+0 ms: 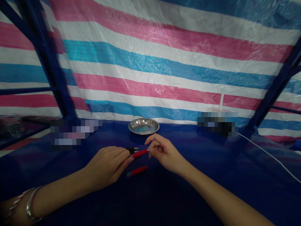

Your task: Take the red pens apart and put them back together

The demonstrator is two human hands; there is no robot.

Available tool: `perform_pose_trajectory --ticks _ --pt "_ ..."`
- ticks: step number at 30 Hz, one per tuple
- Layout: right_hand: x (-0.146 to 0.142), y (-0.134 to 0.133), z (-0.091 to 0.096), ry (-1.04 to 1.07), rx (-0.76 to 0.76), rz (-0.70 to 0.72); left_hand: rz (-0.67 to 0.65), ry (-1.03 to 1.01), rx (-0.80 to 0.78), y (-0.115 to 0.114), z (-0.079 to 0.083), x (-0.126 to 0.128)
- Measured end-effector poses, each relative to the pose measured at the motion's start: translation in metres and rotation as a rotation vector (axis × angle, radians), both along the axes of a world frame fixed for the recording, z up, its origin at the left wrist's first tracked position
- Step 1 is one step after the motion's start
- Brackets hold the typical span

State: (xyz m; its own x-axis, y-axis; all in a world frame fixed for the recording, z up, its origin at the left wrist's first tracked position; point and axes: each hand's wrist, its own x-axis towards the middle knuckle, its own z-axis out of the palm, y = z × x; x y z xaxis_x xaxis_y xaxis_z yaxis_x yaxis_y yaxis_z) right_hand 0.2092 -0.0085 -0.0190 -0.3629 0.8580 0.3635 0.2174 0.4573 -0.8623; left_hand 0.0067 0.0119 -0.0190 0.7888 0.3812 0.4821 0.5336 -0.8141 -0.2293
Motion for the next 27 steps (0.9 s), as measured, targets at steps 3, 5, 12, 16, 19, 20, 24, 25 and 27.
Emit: perform_pose_trajectory --ticks 3,5,12,16,19,20,24,25,27 --pt "0.0002 -0.0004 0.0007 0.000 -0.005 0.000 0.007 0.007 -0.016 -0.0004 0.0010 0.0000" --pt "-0.0003 -0.0009 0.0012 0.000 -0.016 -0.007 0.011 0.010 -0.016 -0.0008 0.0016 0.0001" --pt "-0.0026 -0.0009 0.0000 0.004 -0.052 -0.008 -0.009 0.008 0.015 -0.0006 0.0005 0.0002" --pt "-0.0020 -0.0006 -0.0004 0.017 -0.041 -0.007 -0.003 0.012 0.018 -0.0007 0.0003 -0.0001" --pt "-0.0017 -0.0008 0.0001 0.001 -0.028 -0.033 0.009 0.005 0.016 -0.0012 0.0006 0.0000" --pt "-0.0018 -0.0010 0.0003 -0.003 -0.026 -0.044 0.011 0.006 0.011 -0.0013 0.0008 0.0001" --pt "-0.0024 -0.0018 0.0011 -0.018 -0.008 -0.082 0.015 0.002 -0.054 -0.0007 0.0006 -0.0002" --pt "-0.0024 -0.0018 0.0013 -0.029 0.003 -0.089 0.017 -0.006 -0.077 -0.0003 0.0004 -0.0005" --pt "-0.0020 -0.0018 0.0017 -0.060 0.031 -0.104 0.019 -0.017 -0.119 0.0005 0.0002 -0.0011"
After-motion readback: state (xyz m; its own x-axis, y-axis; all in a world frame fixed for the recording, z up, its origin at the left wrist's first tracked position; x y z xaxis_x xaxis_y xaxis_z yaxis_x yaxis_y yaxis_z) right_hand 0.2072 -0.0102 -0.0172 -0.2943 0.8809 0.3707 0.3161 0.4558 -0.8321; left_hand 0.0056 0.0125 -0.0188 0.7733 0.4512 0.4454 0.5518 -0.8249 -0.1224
